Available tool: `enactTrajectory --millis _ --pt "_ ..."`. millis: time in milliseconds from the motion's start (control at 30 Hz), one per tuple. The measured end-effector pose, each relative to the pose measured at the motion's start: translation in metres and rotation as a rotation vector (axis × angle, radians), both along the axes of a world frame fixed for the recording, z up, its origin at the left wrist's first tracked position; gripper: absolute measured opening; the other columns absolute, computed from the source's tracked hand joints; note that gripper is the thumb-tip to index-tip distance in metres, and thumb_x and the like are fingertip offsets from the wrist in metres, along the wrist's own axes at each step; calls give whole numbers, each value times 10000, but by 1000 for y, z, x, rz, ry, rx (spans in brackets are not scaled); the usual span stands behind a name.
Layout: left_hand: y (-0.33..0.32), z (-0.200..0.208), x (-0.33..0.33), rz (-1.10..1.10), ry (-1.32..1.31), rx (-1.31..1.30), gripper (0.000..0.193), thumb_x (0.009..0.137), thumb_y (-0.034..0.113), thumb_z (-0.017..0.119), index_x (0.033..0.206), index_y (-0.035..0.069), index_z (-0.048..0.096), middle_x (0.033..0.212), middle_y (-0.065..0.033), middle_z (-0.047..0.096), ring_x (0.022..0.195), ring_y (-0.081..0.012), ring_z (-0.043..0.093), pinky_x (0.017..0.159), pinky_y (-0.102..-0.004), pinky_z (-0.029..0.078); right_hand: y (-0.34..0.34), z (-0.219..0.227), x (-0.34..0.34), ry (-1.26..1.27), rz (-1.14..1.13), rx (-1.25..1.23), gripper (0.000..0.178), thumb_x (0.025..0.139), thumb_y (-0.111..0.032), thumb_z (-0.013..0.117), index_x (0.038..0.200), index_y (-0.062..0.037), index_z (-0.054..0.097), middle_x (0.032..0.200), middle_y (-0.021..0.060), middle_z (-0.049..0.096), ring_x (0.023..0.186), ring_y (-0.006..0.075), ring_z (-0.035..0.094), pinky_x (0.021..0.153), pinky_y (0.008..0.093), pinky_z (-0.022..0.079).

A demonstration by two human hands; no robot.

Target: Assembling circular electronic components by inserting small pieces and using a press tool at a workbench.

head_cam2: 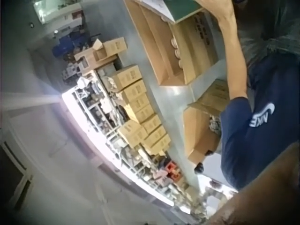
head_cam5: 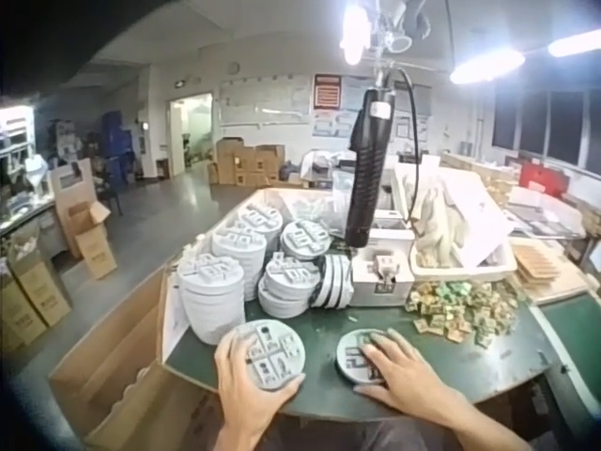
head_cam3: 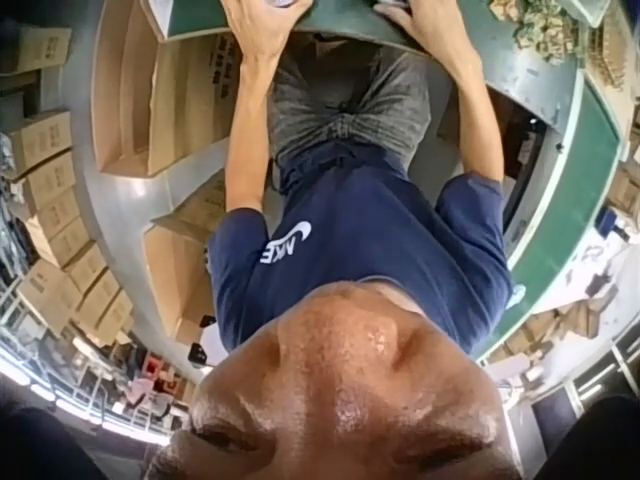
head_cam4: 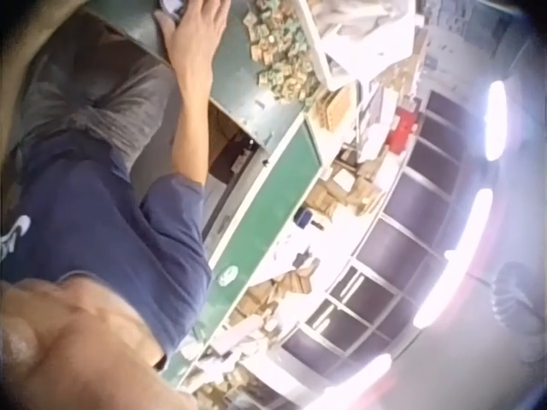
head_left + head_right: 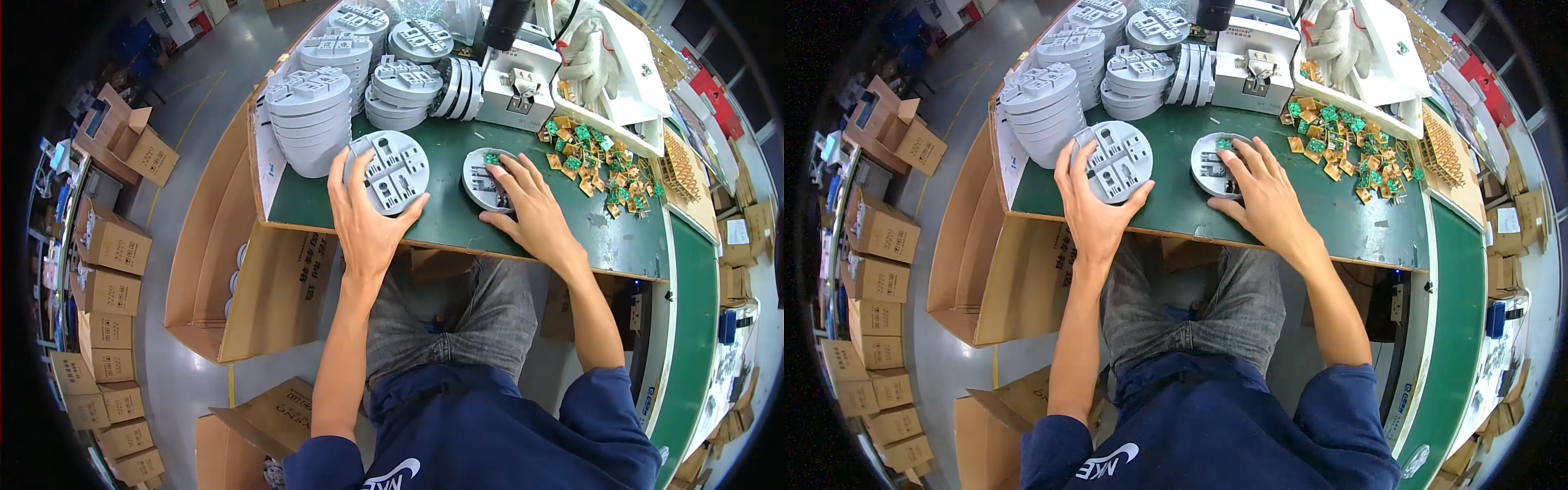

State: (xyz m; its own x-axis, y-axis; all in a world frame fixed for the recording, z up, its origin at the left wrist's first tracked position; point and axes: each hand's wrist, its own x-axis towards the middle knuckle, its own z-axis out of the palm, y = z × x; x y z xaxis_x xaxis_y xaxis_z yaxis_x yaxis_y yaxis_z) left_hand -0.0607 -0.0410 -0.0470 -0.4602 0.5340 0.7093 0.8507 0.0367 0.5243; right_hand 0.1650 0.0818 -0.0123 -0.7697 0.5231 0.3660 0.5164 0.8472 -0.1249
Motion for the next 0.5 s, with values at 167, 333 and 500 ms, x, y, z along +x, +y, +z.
enactTrajectory --millis 167,333,500 --pt "4 -2 3 -130 160 229 889 612 218 979 1374 126 530 1460 -184 424 1327 -372 471 1053 -469 472 8 -6 12 103 39 138 467 950 -215 697 1371 -62 563 1322 235 616 1254 403 573 1063 454 434" --pt "6 3 -2 -205 298 283 885 610 208 980 1380 167 547 1477 -164 410 1314 -349 488 1030 -437 501 43 5 104 714 -504 -269 404 1053 -285 561 1332 5 598 1218 169 663 1094 218 622 888 383 523" --pt "8 7 -11 -260 345 261 869 612 184 973 1380 173 566 1482 -147 413 1304 -337 496 1028 -434 506 95 -7 321 1164 -892 -370 526 1030 -390 560 1450 -79 504 1392 136 573 1187 284 606 900 437 574"
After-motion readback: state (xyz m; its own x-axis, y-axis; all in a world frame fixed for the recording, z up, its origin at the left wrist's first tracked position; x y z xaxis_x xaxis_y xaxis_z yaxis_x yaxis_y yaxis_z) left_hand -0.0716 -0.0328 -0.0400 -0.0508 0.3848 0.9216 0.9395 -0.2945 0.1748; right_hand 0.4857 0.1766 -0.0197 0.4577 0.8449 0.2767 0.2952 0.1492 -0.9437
